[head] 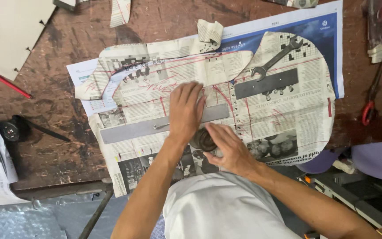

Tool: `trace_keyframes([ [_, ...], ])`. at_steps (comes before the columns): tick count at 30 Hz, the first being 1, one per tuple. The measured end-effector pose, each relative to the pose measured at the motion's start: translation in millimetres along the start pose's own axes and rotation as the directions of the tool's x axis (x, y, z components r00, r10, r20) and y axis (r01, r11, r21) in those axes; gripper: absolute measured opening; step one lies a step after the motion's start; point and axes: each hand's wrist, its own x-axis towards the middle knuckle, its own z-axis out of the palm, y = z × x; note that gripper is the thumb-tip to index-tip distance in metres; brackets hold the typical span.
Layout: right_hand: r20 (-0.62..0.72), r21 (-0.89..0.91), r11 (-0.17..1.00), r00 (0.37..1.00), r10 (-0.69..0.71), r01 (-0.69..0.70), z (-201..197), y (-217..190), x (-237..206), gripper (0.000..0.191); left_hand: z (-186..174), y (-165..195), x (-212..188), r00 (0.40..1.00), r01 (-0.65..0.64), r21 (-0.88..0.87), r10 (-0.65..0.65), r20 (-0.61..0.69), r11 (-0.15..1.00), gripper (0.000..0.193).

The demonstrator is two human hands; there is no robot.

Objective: The person lays sheets of newspaper over a paper pattern marked with red lines on the work table, smoothing each sheet flat by hand. They then place a metal ruler, a wrench, and round metal weights on top of the newspaper to hold it in place, repositioning the sheets and weights as they work.

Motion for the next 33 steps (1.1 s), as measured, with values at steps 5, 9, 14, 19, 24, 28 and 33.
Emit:
trace_keyframes([
  [5, -0.095, -0.091, 0.992, 0.993, 0.076, -0.085, -22.6, 27.4, -9.8, 0.083, 28.3, -1.6, 27.6, 0.996, -0.079, 0.005, 0.078, 0.048, 0.997, 0.039],
  [9, -0.189, -0.189, 0.974, 0.978, 0.093, -0.129, -39.2, 56.5, -16.9, 0.083, 46.1, 3.0, 38.4, 0.997, -0.065, 0.007, 0.064, 0.048, 0.998, 0.035],
  [14, -0.215, -0.191, 0.961, 0.963, 0.160, -0.202, -54.2, 74.0, -26.4, 0.077, 71.0, 4.5, 53.2, 0.975, -0.180, 0.026, 0.174, 0.138, 0.983, 0.033],
  [19, -0.212, -0.169, 0.956, 0.956, 0.203, -0.240, -55.5, 78.4, -25.6, 0.074, 97.2, 7.5, 65.9, 0.932, -0.276, 0.048, 0.255, 0.258, 0.960, 0.046],
  [24, -0.167, -0.106, 0.962, 0.959, 0.230, -0.250, -60.9, 87.4, -31.2, 0.064, 106.7, 5.9, 69.1, 0.915, -0.271, 0.129, 0.213, 0.342, 0.954, 0.045],
  [28, -0.261, -0.152, 0.945, 0.934, 0.244, -0.289, -72.6, 113.6, -21.3, 0.042, 106.7, 4.9, 69.3, 0.918, -0.269, 0.128, 0.214, 0.334, 0.955, 0.044],
  [33, -0.349, -0.292, 0.901, 0.913, 0.211, -0.320, -100.4, 160.1, 15.7, 0.034, 104.0, 7.6, 71.0, 0.921, -0.260, 0.104, 0.214, 0.324, 0.960, 0.044],
])
